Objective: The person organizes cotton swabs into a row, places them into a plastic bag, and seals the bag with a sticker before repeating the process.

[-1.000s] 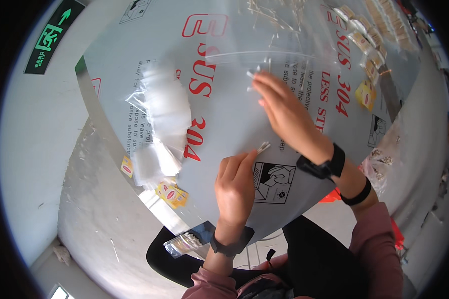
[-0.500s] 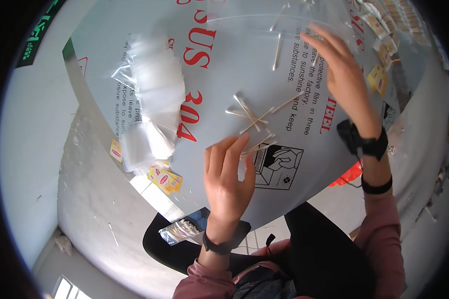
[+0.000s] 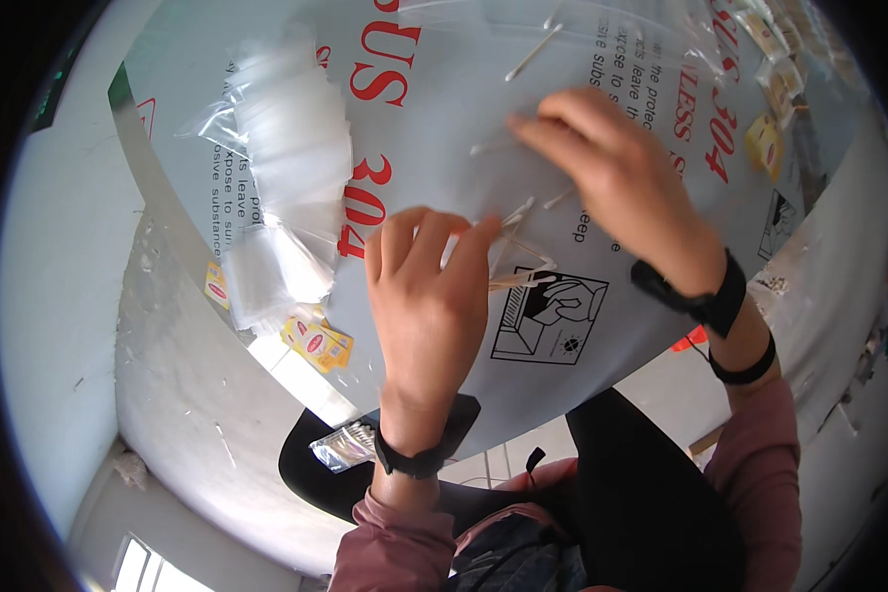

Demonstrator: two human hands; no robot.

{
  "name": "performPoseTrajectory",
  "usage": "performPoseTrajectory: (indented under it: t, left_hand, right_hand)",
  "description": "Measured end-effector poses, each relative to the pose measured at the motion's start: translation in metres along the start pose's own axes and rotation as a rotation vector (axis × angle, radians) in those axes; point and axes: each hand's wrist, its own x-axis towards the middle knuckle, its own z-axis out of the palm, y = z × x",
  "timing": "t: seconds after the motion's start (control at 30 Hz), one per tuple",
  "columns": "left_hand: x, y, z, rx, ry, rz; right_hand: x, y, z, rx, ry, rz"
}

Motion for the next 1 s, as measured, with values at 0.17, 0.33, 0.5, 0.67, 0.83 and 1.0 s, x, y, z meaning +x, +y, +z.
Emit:
performPoseTrajectory:
  t: [0.17, 0.33, 0.5, 0.67, 0.83, 1.0]
  left_hand:
    - [-0.032, 0.013, -0.002, -0.041, 0.004, -0.163]
    - [-0.046, 0.020, -0.010, -0.107, -0.056, -0.193]
    - [-0.051, 0.024, -0.007, -0.161, -0.126, -0.230]
    - [-0.058, 0.014, -0.003, -0.164, -0.114, -0.223]
    - [-0.039, 0.013, 0.000, -0.057, 0.038, -0.190]
    - [-0.045, 0.005, 0.003, -0.146, 0.081, -0.146]
  right_hand:
    - [-0.017, -0.045, 0.003, 0.137, -0.166, 0.036]
    - [0.023, 0.023, -0.002, -0.046, 0.066, -0.099]
    - [0.043, 0.064, 0.015, 0.023, 0.456, -0.490]
    - [0.011, -0.016, 0.008, 0.142, -0.093, -0.096]
    - [-0.017, -0.036, -0.014, 0.290, -0.165, -0.021]
    - [-0.034, -0.010, -0.036, 0.173, -0.215, 0.055]
